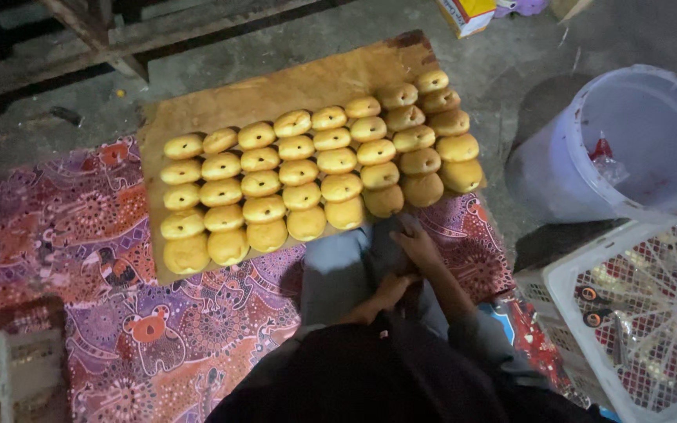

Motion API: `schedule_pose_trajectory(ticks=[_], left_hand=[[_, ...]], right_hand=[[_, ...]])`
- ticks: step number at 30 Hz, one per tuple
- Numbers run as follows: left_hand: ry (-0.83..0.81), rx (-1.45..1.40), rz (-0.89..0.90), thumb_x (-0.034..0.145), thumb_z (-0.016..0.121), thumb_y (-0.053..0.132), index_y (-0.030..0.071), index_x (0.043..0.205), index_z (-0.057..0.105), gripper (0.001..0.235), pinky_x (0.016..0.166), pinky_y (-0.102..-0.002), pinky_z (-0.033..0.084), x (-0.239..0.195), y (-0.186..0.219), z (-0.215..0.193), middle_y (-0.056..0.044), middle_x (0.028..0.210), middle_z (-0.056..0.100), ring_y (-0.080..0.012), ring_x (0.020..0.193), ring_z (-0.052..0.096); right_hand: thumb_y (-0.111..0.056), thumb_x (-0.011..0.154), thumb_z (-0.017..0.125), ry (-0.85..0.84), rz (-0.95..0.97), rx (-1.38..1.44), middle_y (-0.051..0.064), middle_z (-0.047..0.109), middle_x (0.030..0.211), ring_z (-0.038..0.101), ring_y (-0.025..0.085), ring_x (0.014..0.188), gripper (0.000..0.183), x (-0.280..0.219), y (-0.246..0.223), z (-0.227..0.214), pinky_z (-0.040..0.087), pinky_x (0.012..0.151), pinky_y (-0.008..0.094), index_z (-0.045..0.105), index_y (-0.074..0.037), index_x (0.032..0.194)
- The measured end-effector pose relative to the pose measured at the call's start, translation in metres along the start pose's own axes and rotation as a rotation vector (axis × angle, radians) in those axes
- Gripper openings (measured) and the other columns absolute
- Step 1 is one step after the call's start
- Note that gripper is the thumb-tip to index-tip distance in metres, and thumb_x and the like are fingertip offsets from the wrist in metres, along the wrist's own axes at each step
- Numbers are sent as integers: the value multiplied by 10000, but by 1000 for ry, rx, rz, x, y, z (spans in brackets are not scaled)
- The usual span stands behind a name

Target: The person sits on the floor and uses a piping bag to fill rows of small round buns with a red filling. The buns are arranged on a wooden board. The person moves systematically across the buns, filling each one before moving to the next.

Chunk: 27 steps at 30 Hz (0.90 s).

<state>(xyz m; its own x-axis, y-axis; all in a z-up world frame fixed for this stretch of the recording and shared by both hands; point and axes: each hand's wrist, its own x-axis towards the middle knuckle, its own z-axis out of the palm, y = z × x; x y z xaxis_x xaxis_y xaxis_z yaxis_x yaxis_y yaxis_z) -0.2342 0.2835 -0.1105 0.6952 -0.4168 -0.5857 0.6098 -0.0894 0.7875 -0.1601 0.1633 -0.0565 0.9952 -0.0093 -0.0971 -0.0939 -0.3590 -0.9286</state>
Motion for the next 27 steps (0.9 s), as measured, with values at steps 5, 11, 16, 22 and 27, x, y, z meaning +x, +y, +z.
schedule_pose_trajectory(ticks=[5, 11, 16, 22, 27], left_hand=[[23, -341, -18, 901, 675, 242, -50, 1128, 714, 373, 728, -351, 532, 12, -3, 3, -115, 966, 732, -221, 836, 672], [161, -364, 215, 880, 660, 259, 94, 1113, 717, 291, 746, -292, 529, 16, 2, 6, -33, 942, 735, -151, 819, 670], [120, -543, 69, 925, 722, 262, 78, 960, 687, 190, 544, -316, 469, 9, -6, 14, -44, 739, 653, -173, 594, 601], [49, -623, 111, 924, 722, 248, 84, 911, 670, 173, 482, -313, 422, 9, -10, 24, -26, 679, 625, -164, 532, 560], [60, -564, -20, 895, 699, 208, -6, 1054, 729, 268, 665, -352, 570, 0, -10, 39, -85, 841, 736, -213, 710, 700]], right_hand=[[-241, 951, 719, -17, -88, -194, 226, 708, 1042, 676, 347, 1007, 332, 19, -43, -3, 543, 868, 425, 663, 27, 1139], [-314, 994, 601, 79, -281, -398, 272, 701, 935, 679, 460, 923, 349, 20, -68, -1, 525, 749, 504, 705, 17, 1025], [-436, 1030, 547, 15, 153, -347, 253, 664, 738, 688, 447, 752, 481, 23, -30, 13, 513, 708, 511, 706, 11, 957], [-371, 1052, 487, -110, -8, -533, 257, 655, 790, 661, 440, 780, 411, 16, -28, -5, 493, 719, 515, 700, -20, 1037], [-272, 1029, 579, -10, -421, -326, 231, 692, 945, 666, 389, 918, 341, 4, -37, -23, 504, 803, 481, 692, 33, 1132]])
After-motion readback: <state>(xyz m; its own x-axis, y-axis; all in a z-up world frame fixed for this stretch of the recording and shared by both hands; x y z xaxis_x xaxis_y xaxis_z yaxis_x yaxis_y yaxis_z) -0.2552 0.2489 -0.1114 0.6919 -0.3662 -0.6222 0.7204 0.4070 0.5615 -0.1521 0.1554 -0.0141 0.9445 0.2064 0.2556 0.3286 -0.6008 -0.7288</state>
